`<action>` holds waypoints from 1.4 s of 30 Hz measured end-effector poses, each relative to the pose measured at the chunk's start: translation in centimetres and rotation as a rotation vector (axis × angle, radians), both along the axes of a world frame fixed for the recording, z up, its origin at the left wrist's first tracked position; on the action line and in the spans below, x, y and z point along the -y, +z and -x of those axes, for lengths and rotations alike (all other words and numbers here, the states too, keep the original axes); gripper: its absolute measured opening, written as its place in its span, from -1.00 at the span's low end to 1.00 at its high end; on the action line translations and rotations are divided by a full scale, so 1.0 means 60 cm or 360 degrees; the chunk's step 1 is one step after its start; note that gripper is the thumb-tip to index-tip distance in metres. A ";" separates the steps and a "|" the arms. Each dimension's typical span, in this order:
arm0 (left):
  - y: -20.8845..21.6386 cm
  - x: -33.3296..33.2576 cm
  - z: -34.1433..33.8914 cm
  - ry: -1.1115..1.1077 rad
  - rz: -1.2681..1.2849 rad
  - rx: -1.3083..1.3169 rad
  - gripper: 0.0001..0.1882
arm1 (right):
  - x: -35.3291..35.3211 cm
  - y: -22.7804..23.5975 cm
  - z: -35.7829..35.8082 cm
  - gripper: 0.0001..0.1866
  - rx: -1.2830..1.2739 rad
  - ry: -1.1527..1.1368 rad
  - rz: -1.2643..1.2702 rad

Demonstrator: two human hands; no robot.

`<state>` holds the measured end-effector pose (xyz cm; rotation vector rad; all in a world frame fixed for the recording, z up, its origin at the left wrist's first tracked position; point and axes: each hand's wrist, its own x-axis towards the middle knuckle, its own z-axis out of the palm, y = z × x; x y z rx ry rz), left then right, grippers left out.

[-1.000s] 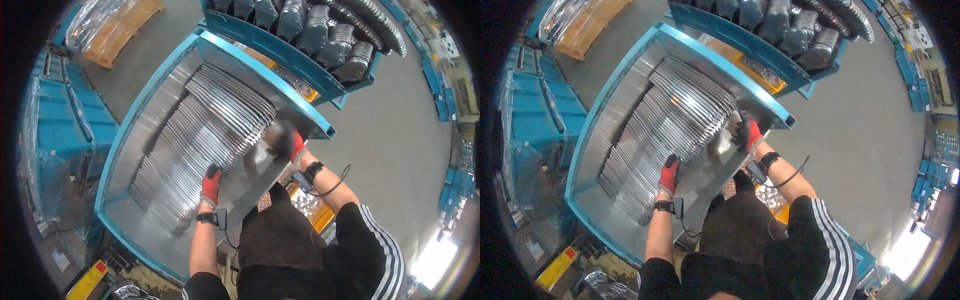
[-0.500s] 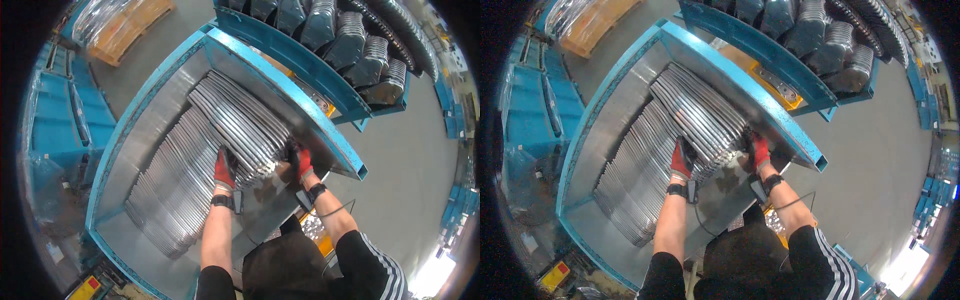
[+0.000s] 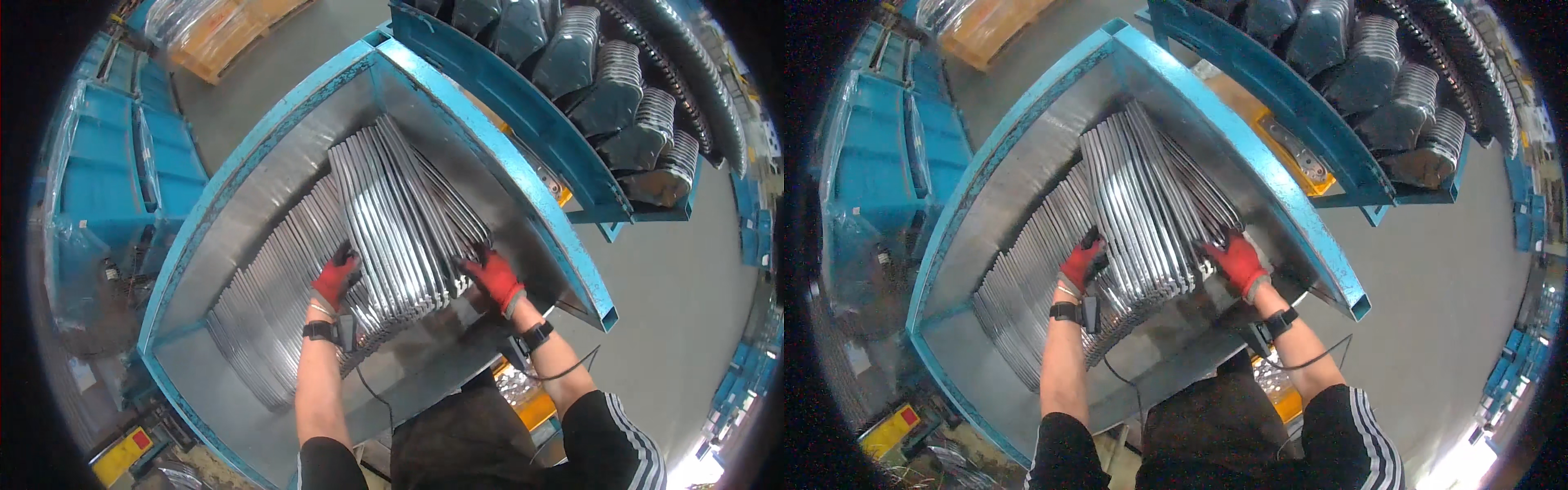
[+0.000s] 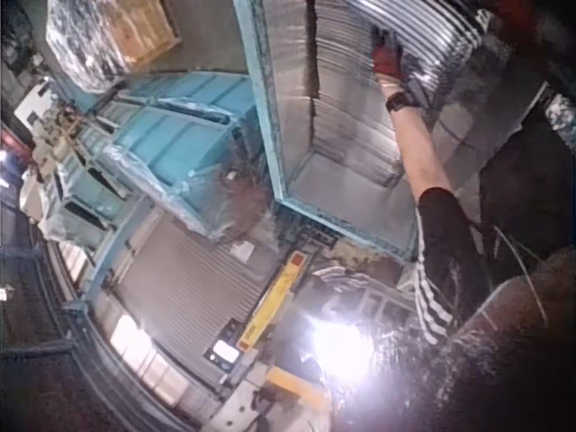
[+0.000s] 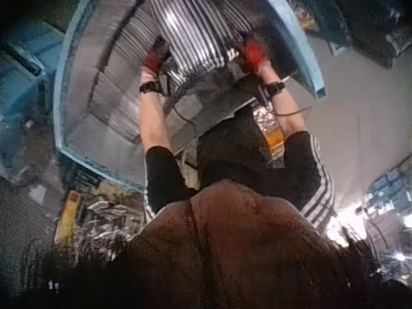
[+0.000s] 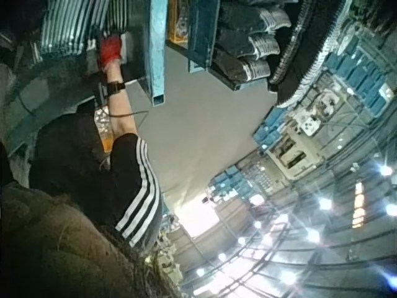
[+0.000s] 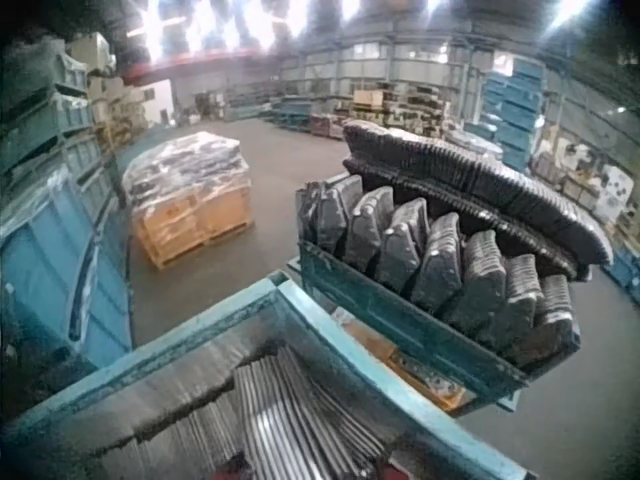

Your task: Operating a large metal stamping press, loading parts, and transferring stamped components into storage bins.

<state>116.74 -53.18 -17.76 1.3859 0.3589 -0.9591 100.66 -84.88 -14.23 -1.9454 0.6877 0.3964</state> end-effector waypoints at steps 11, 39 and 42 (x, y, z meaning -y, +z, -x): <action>-0.037 -0.004 0.003 0.0411 0.0179 0.0045 -0.48 | -0.071 0.060 -0.104 -0.11 0.0744 -0.0053 0.0356; -0.179 0.048 0.016 0.0465 0.0406 0.0388 -0.35 | -0.138 -0.029 -0.203 -0.01 0.0078 -0.0200 0.0155; -0.179 0.030 0.052 0.0394 0.0138 0.0585 -0.38 | -0.164 -0.021 -0.179 -0.05 0.0215 -0.0309 -0.0102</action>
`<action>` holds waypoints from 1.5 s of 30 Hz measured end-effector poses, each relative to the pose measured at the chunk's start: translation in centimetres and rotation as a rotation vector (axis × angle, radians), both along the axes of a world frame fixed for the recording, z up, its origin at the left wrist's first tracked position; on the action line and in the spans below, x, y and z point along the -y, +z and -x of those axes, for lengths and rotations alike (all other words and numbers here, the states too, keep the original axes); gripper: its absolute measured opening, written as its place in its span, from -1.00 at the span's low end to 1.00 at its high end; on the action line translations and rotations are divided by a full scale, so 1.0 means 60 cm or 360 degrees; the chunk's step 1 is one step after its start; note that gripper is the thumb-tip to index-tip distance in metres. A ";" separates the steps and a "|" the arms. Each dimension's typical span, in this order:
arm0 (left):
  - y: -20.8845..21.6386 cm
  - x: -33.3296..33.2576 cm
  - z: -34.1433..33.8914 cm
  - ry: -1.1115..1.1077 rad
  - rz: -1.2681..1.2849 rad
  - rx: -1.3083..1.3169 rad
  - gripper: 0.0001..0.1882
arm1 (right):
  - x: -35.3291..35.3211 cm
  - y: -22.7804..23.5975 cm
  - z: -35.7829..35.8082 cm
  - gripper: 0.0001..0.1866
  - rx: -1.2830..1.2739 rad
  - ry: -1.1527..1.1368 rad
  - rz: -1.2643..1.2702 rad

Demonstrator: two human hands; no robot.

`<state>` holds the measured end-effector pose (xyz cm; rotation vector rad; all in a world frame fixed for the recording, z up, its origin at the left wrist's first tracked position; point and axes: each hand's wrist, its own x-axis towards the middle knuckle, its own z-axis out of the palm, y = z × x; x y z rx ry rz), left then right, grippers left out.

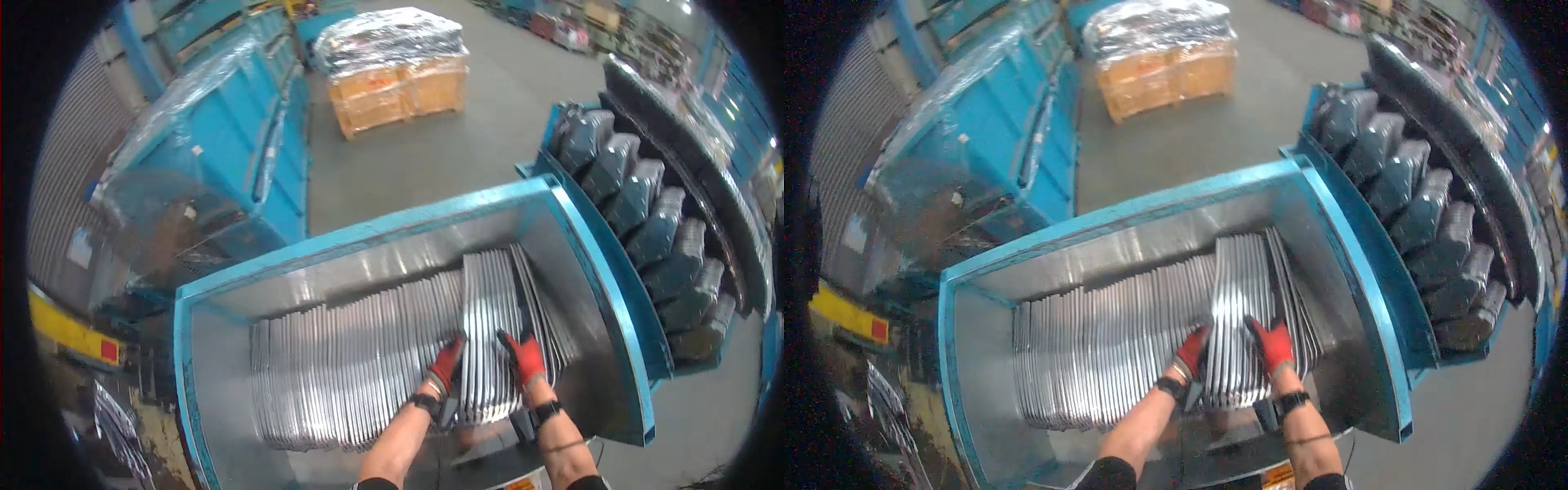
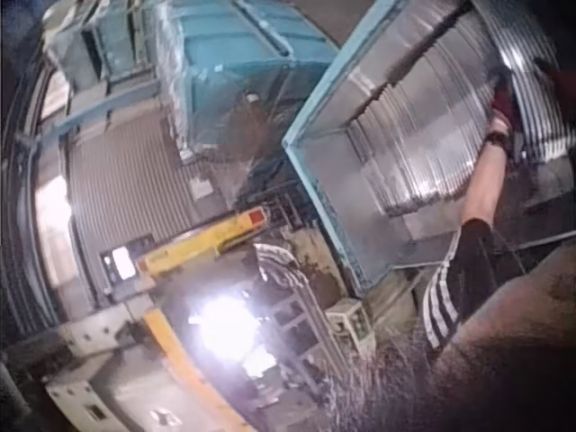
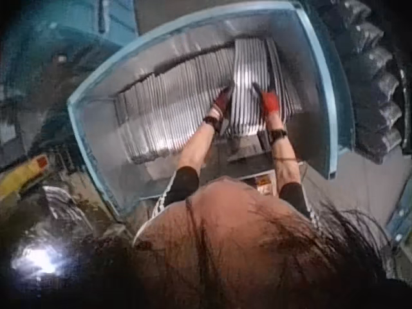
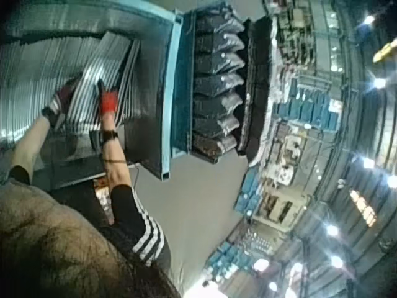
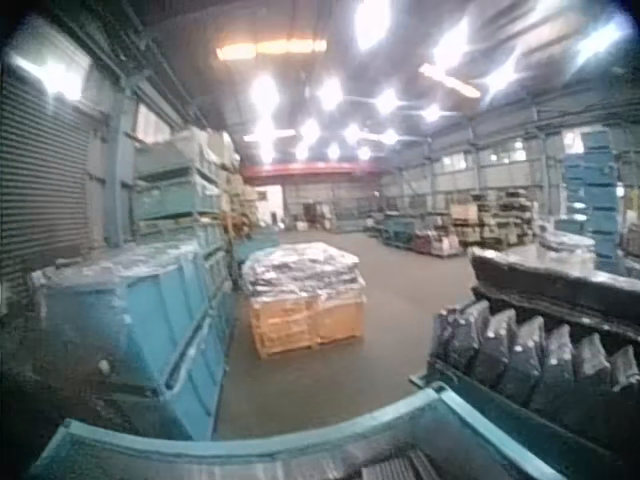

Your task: Operating a large metal stamping press, loading parts, and transferring stamped components into storage bins.

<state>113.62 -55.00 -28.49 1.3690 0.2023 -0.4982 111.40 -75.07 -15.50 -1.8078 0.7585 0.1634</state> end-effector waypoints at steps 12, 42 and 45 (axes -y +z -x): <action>0.213 -0.184 0.341 -0.0656 -0.0255 -0.0060 -0.39 | -0.098 0.110 0.342 -0.60 0.0164 -0.0105 -0.0819; 0.739 -0.451 0.915 0.1706 0.0362 0.0874 -0.39 | -0.651 0.739 0.484 -0.43 0.0568 0.2622 -0.1146; 0.722 -0.511 1.033 0.1750 -0.1452 0.1156 -0.19 | -0.780 0.705 0.545 -0.52 0.0660 0.3034 -0.1132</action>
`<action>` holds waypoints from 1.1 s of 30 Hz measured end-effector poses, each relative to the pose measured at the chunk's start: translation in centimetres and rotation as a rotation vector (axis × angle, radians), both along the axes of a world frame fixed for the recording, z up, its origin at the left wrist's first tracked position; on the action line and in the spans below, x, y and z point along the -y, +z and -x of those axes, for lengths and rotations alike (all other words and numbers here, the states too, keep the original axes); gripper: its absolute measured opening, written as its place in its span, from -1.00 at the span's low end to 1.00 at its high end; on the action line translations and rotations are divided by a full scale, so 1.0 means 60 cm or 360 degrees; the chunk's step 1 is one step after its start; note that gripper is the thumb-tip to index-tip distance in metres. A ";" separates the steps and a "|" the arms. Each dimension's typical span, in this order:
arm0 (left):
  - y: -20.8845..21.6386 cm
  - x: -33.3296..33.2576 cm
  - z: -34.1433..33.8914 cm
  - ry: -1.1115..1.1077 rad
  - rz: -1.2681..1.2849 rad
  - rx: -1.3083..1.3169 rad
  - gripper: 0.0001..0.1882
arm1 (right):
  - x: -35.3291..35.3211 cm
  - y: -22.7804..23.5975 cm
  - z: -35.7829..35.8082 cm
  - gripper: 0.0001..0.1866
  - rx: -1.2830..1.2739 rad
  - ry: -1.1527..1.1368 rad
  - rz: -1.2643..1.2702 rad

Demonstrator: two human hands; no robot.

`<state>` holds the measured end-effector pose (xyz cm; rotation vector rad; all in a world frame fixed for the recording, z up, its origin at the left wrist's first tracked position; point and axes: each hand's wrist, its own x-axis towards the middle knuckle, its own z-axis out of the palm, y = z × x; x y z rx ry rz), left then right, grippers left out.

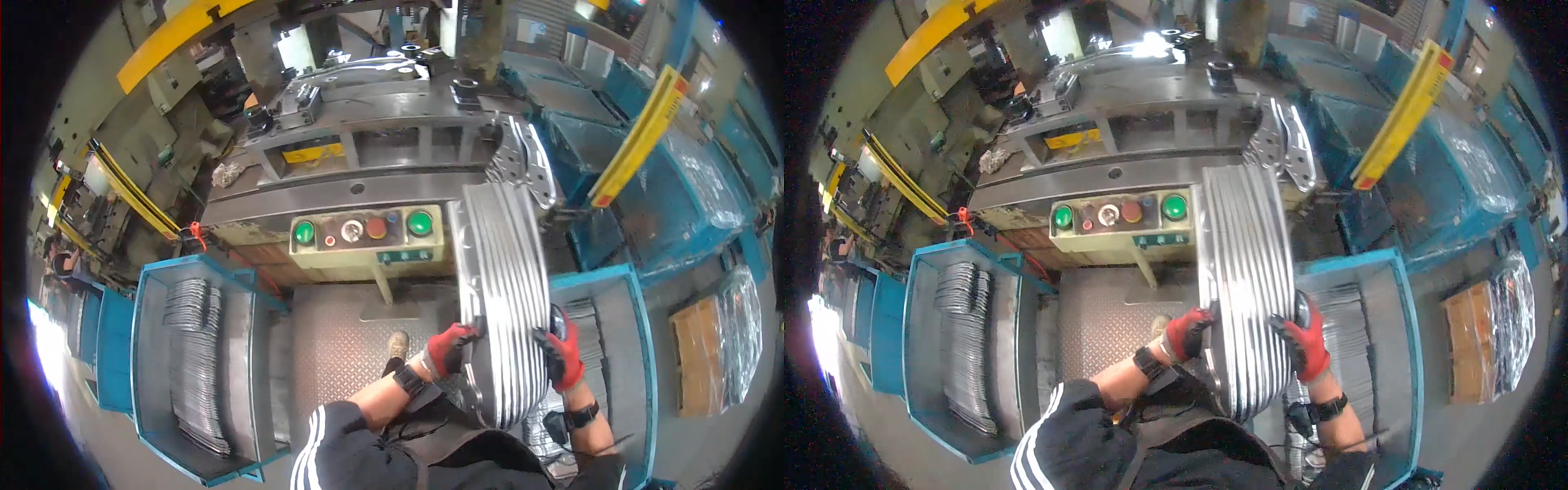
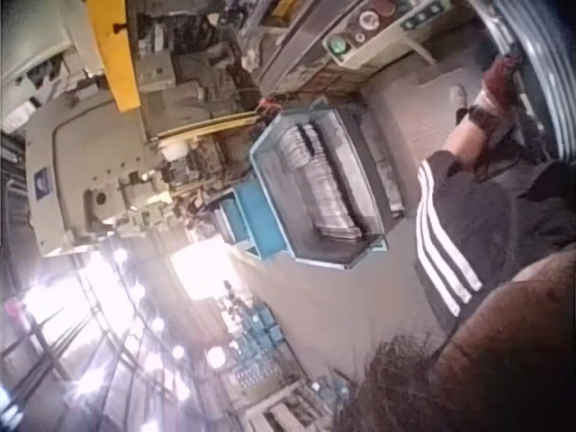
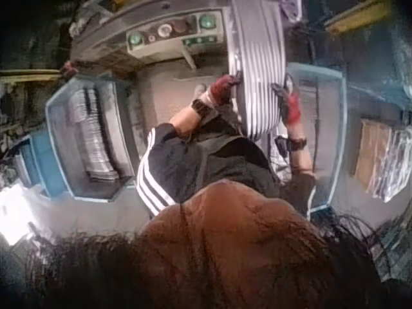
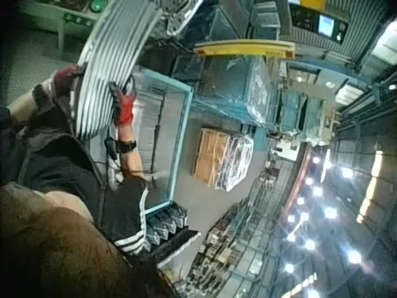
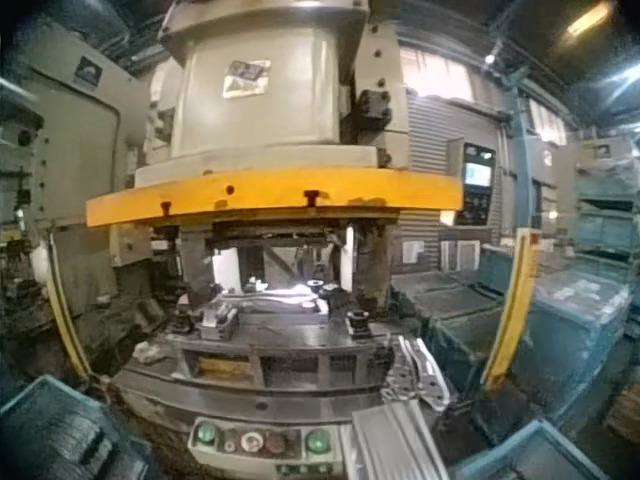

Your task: Operating a large metal stamping press, loading parts, and transferring stamped components into storage bins.

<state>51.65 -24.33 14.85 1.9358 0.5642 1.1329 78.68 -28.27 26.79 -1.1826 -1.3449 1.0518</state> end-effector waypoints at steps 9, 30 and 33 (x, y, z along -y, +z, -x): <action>-0.005 -0.184 0.295 0.0546 0.1356 0.0697 -0.43 | -0.431 -0.051 0.353 -0.57 -0.0600 0.0791 0.1079; 0.078 -0.652 0.257 0.0496 0.1373 0.0904 -0.33 | -0.872 0.127 0.354 -0.07 0.1390 0.1391 -0.0011; 0.034 -0.660 0.252 0.0685 0.1040 0.0340 -0.41 | -0.830 0.095 0.315 -0.08 0.1661 0.1069 -0.0126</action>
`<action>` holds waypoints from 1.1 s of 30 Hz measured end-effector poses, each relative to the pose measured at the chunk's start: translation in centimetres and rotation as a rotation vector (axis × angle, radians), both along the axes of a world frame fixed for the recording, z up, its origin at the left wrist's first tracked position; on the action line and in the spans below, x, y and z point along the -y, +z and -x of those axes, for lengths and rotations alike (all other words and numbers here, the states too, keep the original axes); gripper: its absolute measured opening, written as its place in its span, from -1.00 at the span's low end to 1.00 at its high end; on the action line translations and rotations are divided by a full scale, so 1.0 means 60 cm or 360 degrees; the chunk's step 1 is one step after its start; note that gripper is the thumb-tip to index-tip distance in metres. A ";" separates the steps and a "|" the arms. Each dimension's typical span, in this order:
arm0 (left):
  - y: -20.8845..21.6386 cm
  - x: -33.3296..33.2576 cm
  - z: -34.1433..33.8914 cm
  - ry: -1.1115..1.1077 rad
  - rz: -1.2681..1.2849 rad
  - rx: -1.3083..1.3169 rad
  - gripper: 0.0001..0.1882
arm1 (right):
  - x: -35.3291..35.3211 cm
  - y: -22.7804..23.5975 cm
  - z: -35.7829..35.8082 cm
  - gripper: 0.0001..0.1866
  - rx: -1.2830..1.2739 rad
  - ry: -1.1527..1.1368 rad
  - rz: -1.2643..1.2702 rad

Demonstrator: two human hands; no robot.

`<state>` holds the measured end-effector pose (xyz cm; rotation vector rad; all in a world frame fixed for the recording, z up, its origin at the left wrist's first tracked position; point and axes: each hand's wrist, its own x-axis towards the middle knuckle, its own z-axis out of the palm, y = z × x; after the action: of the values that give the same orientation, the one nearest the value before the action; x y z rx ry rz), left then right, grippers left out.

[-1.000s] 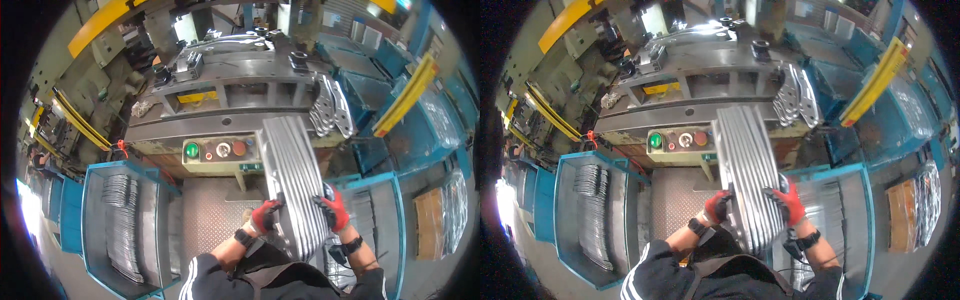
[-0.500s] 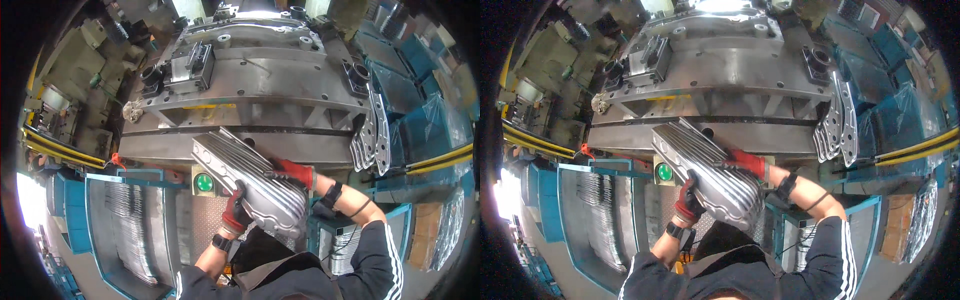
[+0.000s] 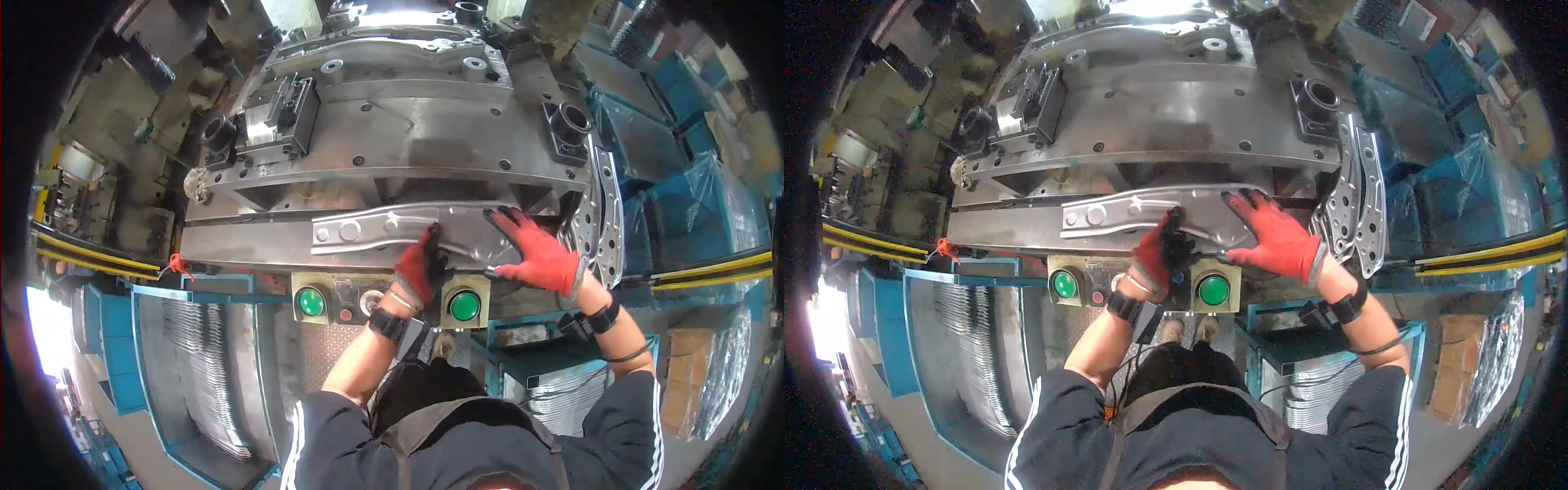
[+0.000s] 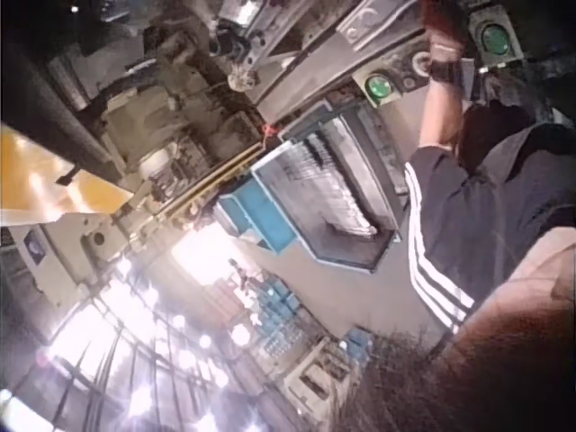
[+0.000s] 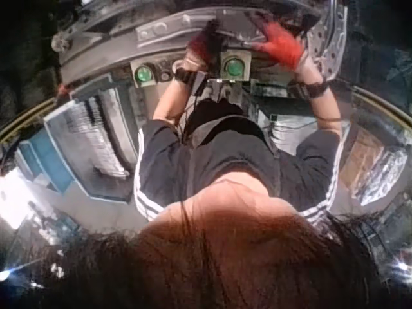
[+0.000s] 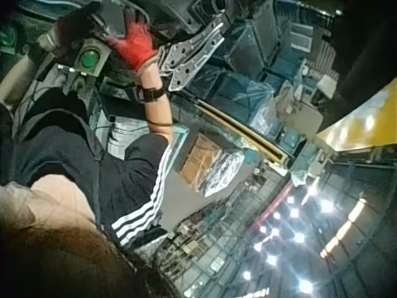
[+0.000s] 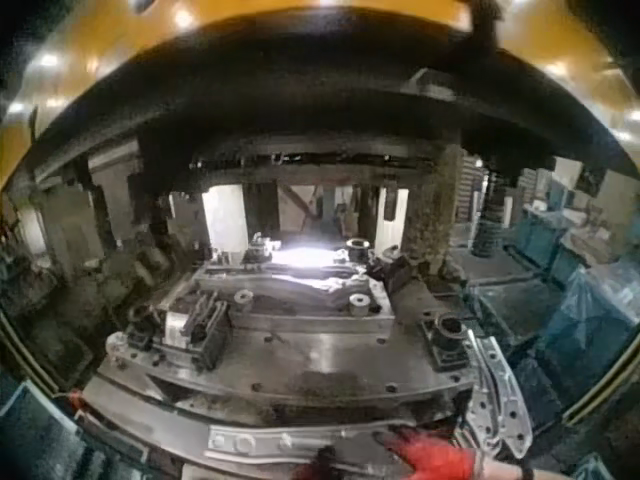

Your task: Operating a large metal stamping press, loading parts, and transferring stamped components into storage bins.

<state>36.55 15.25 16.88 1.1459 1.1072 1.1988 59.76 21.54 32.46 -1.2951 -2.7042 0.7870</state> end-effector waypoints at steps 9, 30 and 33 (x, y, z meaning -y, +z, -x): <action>-0.021 -0.002 -0.013 -0.0041 0.0655 0.0725 -0.59 | 0.045 -0.152 -0.043 -0.13 -0.0543 -0.0720 -0.0539; 0.010 0.020 -0.079 -0.1053 0.1589 0.1454 -0.39 | 0.523 -0.318 -0.236 -0.12 -0.0275 -0.2481 -0.0338; -0.028 0.020 -0.117 -0.1336 0.1325 0.0985 -0.35 | 0.705 -0.367 -0.270 -0.08 -0.0076 -0.3172 -0.0096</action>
<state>43.56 14.03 15.18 0.4203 0.4436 0.2935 75.94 -20.75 10.47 -2.5914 -0.3503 0.2894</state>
